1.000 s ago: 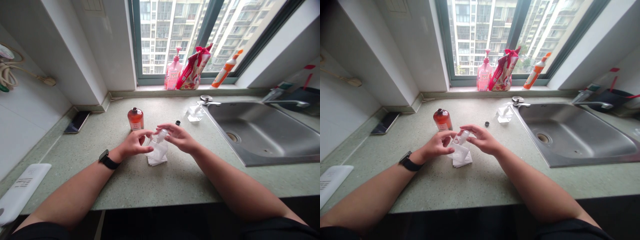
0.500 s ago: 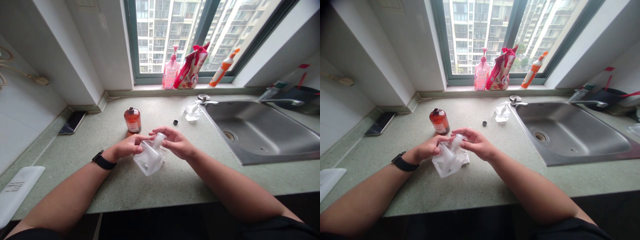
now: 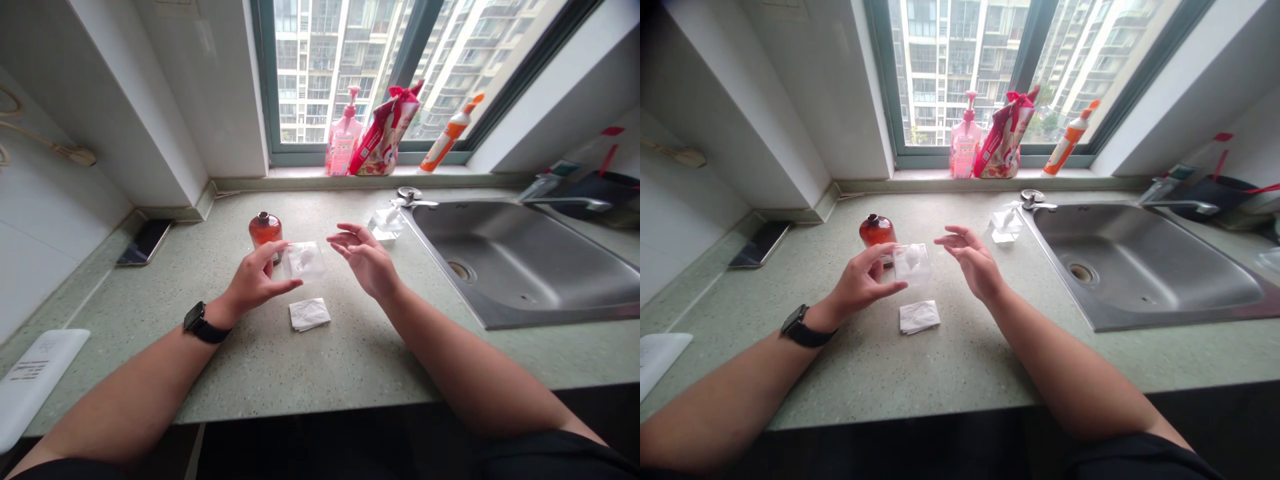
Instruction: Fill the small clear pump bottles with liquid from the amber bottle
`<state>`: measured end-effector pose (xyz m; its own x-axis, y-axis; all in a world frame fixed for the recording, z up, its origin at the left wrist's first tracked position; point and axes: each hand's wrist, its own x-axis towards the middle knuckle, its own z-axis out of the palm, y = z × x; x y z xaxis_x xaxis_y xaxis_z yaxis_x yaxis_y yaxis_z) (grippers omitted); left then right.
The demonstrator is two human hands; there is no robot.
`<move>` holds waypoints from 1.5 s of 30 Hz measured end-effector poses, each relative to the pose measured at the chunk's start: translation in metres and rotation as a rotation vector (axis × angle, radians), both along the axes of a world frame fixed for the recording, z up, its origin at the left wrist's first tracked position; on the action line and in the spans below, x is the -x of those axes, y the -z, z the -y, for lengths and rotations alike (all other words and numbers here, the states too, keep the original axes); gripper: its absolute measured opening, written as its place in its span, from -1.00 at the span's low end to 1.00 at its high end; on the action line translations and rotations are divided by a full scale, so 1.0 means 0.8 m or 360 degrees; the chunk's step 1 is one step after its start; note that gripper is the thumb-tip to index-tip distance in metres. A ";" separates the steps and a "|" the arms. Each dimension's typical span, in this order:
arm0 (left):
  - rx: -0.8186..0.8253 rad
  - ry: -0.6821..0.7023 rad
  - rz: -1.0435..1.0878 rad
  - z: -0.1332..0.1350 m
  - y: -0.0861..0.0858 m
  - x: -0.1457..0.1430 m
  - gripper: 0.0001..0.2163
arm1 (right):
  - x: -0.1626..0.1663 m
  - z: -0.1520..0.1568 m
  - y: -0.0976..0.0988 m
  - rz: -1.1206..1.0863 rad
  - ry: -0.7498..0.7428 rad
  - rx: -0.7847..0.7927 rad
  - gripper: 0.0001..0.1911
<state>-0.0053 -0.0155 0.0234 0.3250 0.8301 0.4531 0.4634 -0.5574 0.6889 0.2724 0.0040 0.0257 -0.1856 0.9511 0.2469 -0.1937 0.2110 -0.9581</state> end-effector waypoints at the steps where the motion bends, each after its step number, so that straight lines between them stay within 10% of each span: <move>1: -0.0067 0.0015 -0.0059 0.000 0.001 0.000 -0.30 | 0.002 0.002 0.000 0.0031 -0.0032 -0.0015 -0.51; 7: -0.0248 0.0070 -0.0197 0.000 0.011 0.000 -0.33 | 0.015 0.021 -0.001 0.0165 -0.0352 -0.0191 -0.43; 15: -0.0261 -0.0031 -0.0105 0.000 0.004 0.002 -0.35 | 0.000 0.005 0.006 0.0216 0.0226 -0.0332 -0.58; 28: -0.0043 0.0350 -0.0153 0.001 0.005 -0.002 -0.30 | 0.007 0.019 0.002 0.0638 -0.0353 -0.0577 -0.69; 45: -0.0368 0.0171 -0.0265 0.017 0.002 -0.017 -0.32 | 0.029 0.045 0.005 0.0481 0.0166 -0.0512 -0.77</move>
<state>0.0079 -0.0289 0.0216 0.4911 0.6680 0.5591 0.4890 -0.7425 0.4578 0.2490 -0.0320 0.0215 -0.2022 0.8524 0.4823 0.1228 0.5106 -0.8510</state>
